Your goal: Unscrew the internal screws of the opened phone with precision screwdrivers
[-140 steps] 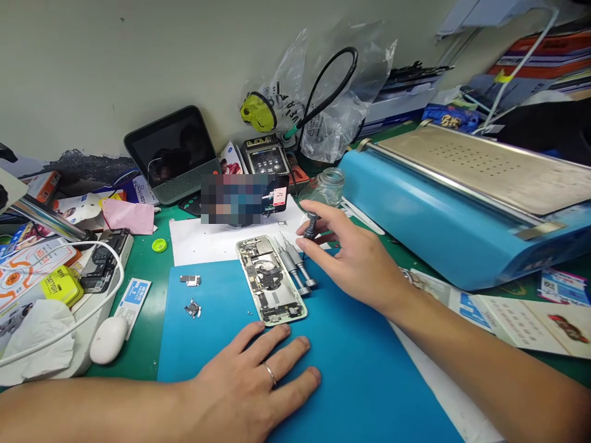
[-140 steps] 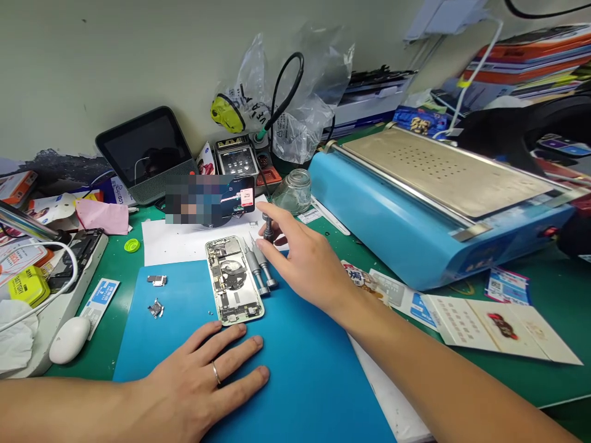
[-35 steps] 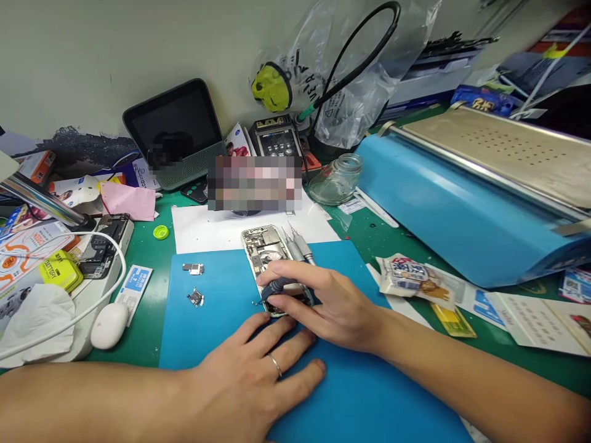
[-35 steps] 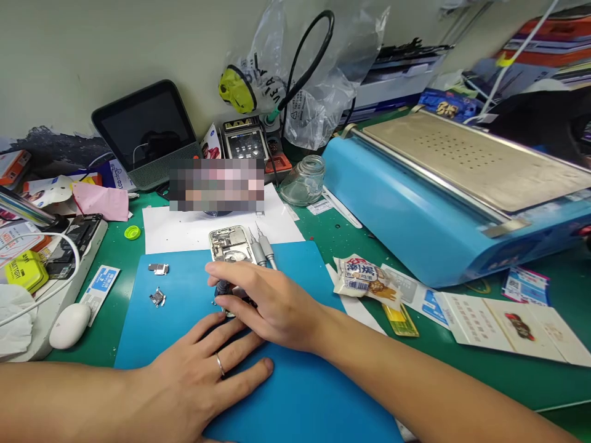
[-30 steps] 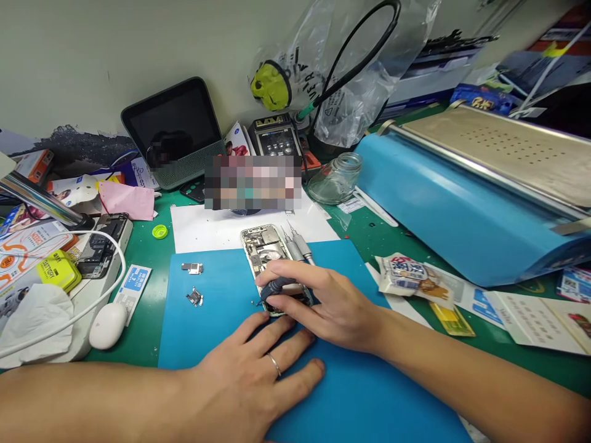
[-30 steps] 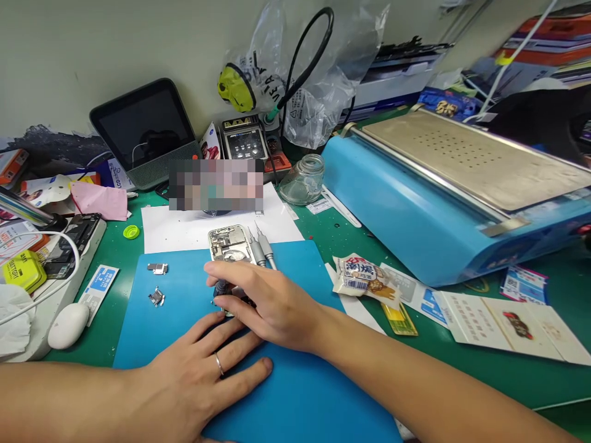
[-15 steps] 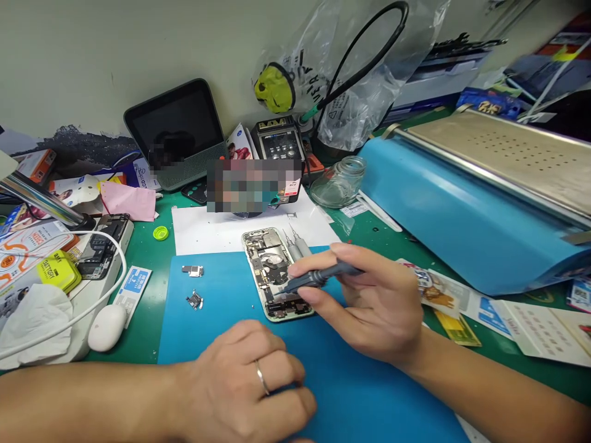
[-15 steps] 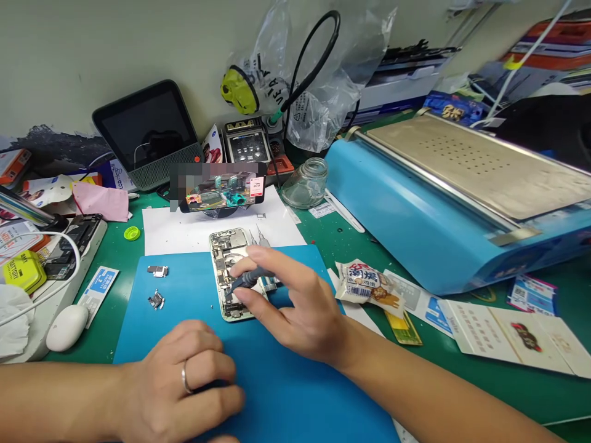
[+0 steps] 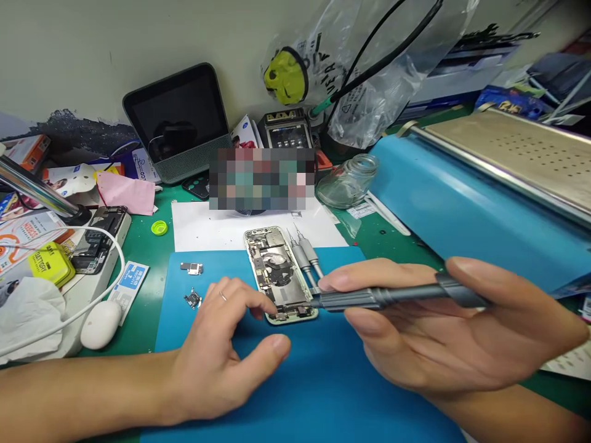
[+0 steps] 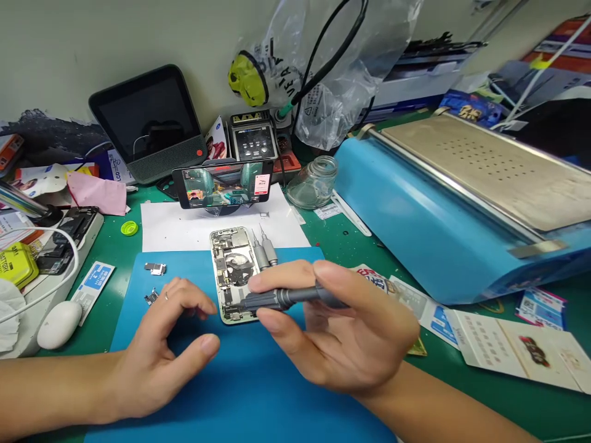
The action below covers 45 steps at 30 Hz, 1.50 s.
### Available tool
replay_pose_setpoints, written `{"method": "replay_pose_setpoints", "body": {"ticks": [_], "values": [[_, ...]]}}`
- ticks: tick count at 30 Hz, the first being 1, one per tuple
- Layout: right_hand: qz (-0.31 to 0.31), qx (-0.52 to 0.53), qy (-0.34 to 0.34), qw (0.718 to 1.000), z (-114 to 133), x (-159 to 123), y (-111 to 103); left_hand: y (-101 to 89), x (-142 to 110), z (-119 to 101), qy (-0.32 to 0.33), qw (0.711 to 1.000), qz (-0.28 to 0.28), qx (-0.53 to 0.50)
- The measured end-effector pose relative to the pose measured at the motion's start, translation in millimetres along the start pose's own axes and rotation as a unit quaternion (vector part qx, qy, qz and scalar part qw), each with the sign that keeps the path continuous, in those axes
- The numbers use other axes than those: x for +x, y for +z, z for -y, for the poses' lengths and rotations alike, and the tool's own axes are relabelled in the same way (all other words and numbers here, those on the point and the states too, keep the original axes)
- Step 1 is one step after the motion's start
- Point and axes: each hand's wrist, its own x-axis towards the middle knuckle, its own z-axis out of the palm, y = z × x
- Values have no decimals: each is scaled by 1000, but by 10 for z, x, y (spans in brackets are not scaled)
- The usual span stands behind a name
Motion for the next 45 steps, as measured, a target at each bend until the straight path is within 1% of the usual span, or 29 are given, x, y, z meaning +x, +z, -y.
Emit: {"method": "replay_pose_setpoints", "body": {"ticks": [2, 3, 5, 6, 7, 8, 10, 12, 14, 17, 19, 20, 22, 24, 26, 30, 37, 43, 45], "values": [[-33, 26, -30, 999, 19, -27, -14, -4, 1, 8, -7, 1000, 8, -4], [-35, 31, -40, 998, 35, -25, -19, -6, 1, 12, -7, 1000, 13, -5], [1, 5, -42, 999, 75, 4, -24, -10, 1, 18, -5, 1000, 19, -5], [30, -15, -37, 999, 94, 22, -25, -11, 1, 19, -2, 1000, 20, -4], [40, -25, -35, 998, 110, 39, -27, -12, 1, 21, 0, 1000, 20, -2], [18, -20, -41, 999, 123, 51, -31, -12, 1, 22, 1, 1000, 21, 1], [11, -25, -44, 999, 143, 61, -54, -11, 0, 23, 4, 1000, 21, 6], [63, -65, -34, 995, 159, 60, -99, -8, -1, 26, 9, 1000, 23, 9], [86, -88, -36, 992, 174, 63, -150, -4, 0, 29, 13, 1000, 25, 7], [68, -74, -58, 993, 172, 90, -169, 3, 4, 34, 13, 999, 29, 0], [47, -43, -89, 994, 138, 112, -119, 6, 7, 35, 9, 999, 31, -3], [42, -19, -116, 992, 111, 118, -79, 7, 8, 35, 7, 999, 32, -4], [-47, 49, -144, 987, 47, 113, 14, 8, 8, 34, 5, 999, 36, -6], [-60, 89, -145, 984, -9, 90, 89, 7, 6, 34, 5, 999, 39, -9], [-58, 110, -137, 983, -42, 63, 126, 7, 3, 35, 5, 999, 38, -10], [-55, 121, -123, 984, -50, 37, 120, 10, 1, 41, 4, 999, 37, -10], [-33, 133, -138, 981, -59, 48, 121, 14, -4, 38, -9, 999, 39, -17], [-30, 138, -137, 980, -41, 45, 120, 18, -1, 31, -16, 999, 45, -20], [-39, 134, -118, 983, -39, 34, 128, 18, 4, 26, -19, 999, 44, -22]]}}
